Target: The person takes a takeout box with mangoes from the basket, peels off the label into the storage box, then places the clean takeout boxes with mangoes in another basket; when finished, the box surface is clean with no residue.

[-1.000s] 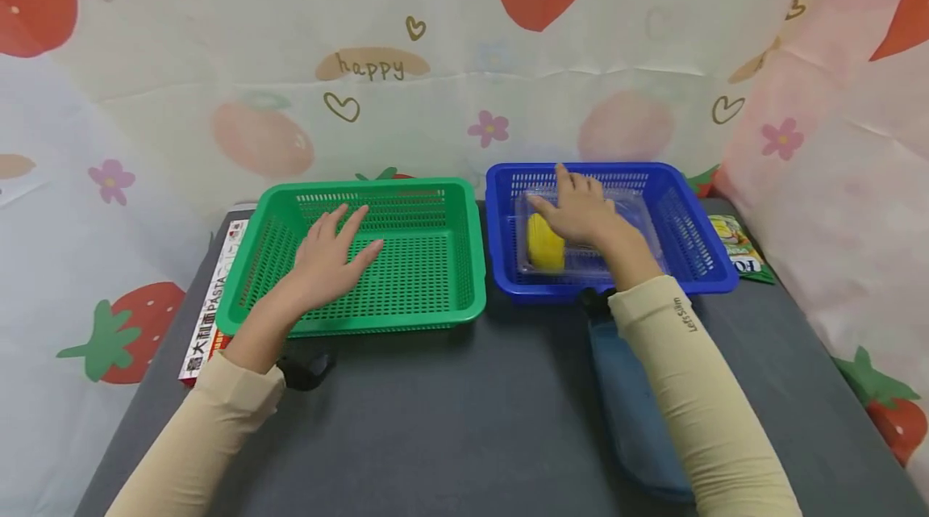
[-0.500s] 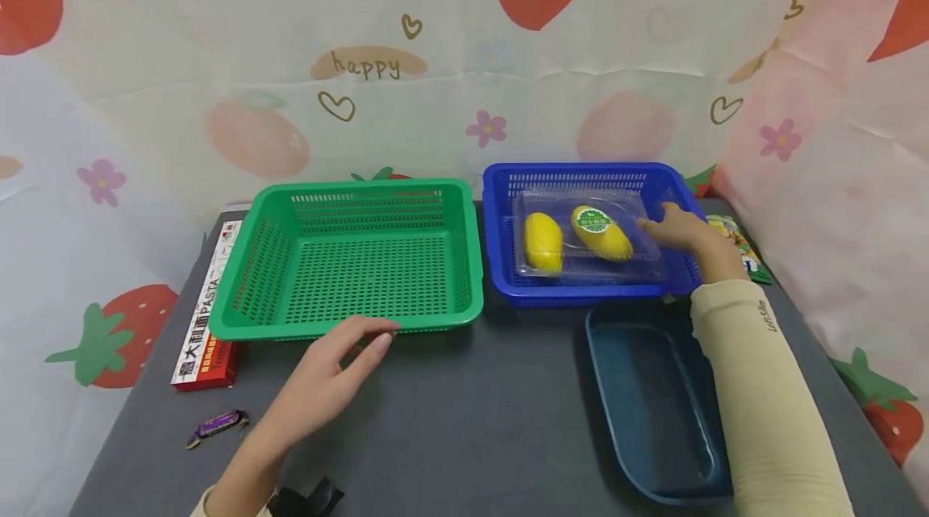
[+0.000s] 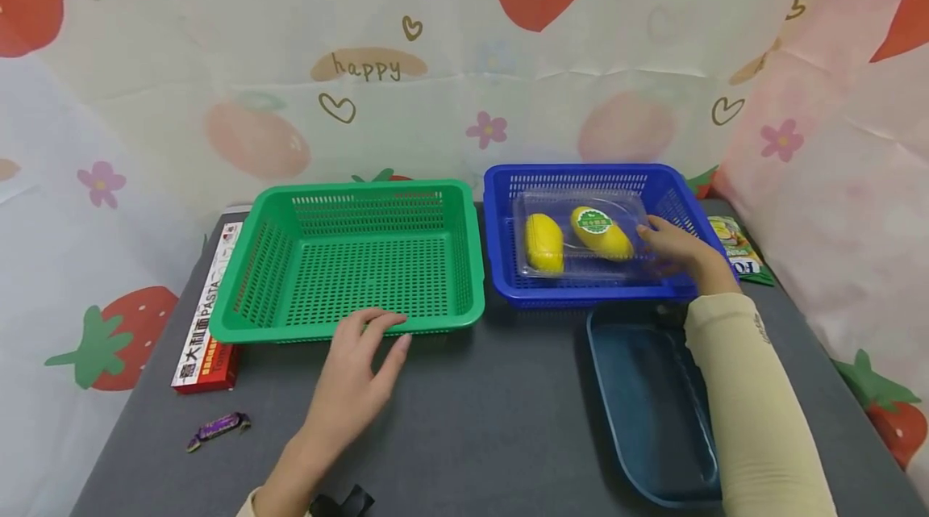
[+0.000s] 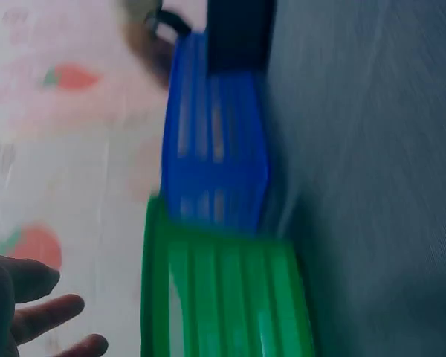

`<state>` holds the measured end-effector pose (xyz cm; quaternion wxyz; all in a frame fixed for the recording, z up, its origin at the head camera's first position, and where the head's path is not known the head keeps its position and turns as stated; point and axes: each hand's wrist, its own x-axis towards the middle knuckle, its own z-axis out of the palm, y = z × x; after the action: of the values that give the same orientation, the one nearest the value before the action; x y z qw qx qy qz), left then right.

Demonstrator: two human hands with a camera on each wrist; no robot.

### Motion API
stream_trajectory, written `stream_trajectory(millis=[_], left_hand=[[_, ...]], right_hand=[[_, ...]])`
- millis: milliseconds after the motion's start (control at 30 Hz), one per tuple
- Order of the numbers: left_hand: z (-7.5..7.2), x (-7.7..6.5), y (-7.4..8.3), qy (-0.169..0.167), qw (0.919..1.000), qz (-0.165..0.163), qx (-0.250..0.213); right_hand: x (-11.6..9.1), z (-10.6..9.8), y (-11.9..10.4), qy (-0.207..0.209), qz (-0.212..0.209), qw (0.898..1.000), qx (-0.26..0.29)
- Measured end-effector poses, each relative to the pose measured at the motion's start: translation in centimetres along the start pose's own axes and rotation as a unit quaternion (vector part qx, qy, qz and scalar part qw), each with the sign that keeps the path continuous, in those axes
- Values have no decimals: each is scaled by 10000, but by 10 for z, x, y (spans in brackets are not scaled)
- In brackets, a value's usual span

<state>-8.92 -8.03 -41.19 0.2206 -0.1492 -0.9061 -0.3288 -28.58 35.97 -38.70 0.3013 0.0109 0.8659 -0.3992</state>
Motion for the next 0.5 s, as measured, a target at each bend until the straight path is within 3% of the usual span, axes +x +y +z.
stream_trajectory(millis=[100, 167, 300, 400, 500], left_hand=[[24, 16, 21, -153, 9979, 471, 418], [39, 29, 30, -286, 9947, 552, 818], [58, 45, 35, -528, 9869, 100, 1521], [65, 47, 30, -752, 9838, -171, 1620], [73, 49, 30, -1137, 9803, -146, 1606]], right_hand=[[0, 2, 0, 3, -67, 10000, 65], [1, 3, -1, 16, -136, 9999, 87], [2, 7, -2, 64, -184, 9998, 89], [3, 8, -1, 155, -83, 9998, 91], [3, 7, 2, 230, -18, 9997, 127]])
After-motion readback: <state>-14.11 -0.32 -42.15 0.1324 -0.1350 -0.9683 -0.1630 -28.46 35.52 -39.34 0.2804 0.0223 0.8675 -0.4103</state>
